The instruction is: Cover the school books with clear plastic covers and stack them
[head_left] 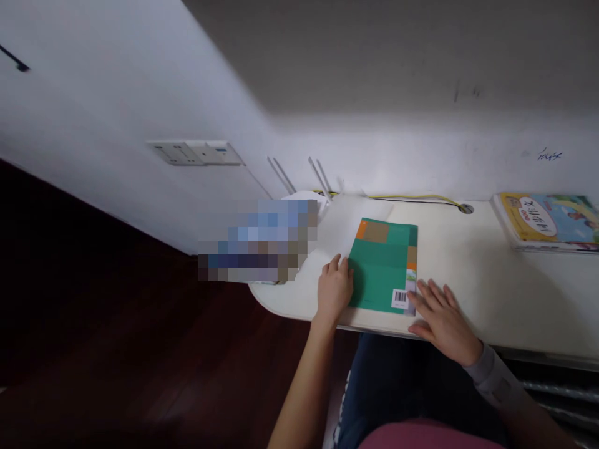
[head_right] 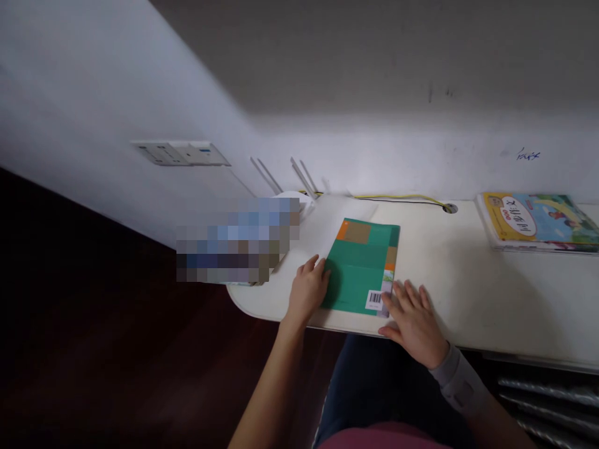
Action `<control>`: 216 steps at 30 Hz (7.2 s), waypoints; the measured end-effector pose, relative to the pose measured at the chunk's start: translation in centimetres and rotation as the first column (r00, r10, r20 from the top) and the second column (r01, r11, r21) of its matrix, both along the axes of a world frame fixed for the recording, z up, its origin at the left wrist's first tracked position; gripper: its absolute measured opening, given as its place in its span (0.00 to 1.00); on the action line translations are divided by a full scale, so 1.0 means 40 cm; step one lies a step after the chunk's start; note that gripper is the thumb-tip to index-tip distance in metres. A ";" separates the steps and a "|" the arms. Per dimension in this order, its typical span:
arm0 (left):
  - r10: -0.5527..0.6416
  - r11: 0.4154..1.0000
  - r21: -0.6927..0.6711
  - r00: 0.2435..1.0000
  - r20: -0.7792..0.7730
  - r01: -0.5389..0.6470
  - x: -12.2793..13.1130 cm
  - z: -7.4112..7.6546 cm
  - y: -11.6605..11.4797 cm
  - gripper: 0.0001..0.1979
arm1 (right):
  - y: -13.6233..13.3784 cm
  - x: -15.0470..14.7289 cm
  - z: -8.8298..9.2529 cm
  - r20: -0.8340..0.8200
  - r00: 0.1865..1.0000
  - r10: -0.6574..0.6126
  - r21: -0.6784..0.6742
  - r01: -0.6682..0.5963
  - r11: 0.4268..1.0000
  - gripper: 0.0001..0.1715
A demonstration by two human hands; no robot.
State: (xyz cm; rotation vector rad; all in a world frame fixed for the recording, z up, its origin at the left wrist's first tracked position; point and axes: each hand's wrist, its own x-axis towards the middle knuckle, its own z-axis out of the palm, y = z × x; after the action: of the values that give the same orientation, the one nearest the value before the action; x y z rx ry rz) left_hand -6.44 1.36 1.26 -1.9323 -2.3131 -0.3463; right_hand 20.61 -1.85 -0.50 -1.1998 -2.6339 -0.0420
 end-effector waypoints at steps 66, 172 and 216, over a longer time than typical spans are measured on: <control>-0.808 0.576 -0.061 0.579 0.111 0.815 0.523 -0.017 -0.029 0.21 | 0.005 0.303 -0.027 0.031 0.954 -0.298 -0.006 0.299 0.954 0.30; -0.774 0.583 -0.383 0.633 0.006 0.716 0.510 0.019 0.100 0.46 | 0.128 0.384 -0.031 0.117 0.941 -0.317 -0.071 0.326 0.943 0.41; -0.276 0.961 0.084 0.927 0.254 0.264 0.066 -0.105 -0.023 0.35 | 0.020 0.102 0.013 0.018 0.951 -0.307 -0.047 0.308 0.950 0.32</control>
State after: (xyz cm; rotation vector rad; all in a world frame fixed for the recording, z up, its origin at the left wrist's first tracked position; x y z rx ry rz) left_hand -3.82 0.42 -2.94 -2.3101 -2.1529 -0.7196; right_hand 24.69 -1.05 0.03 -1.6209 -2.4433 -0.0388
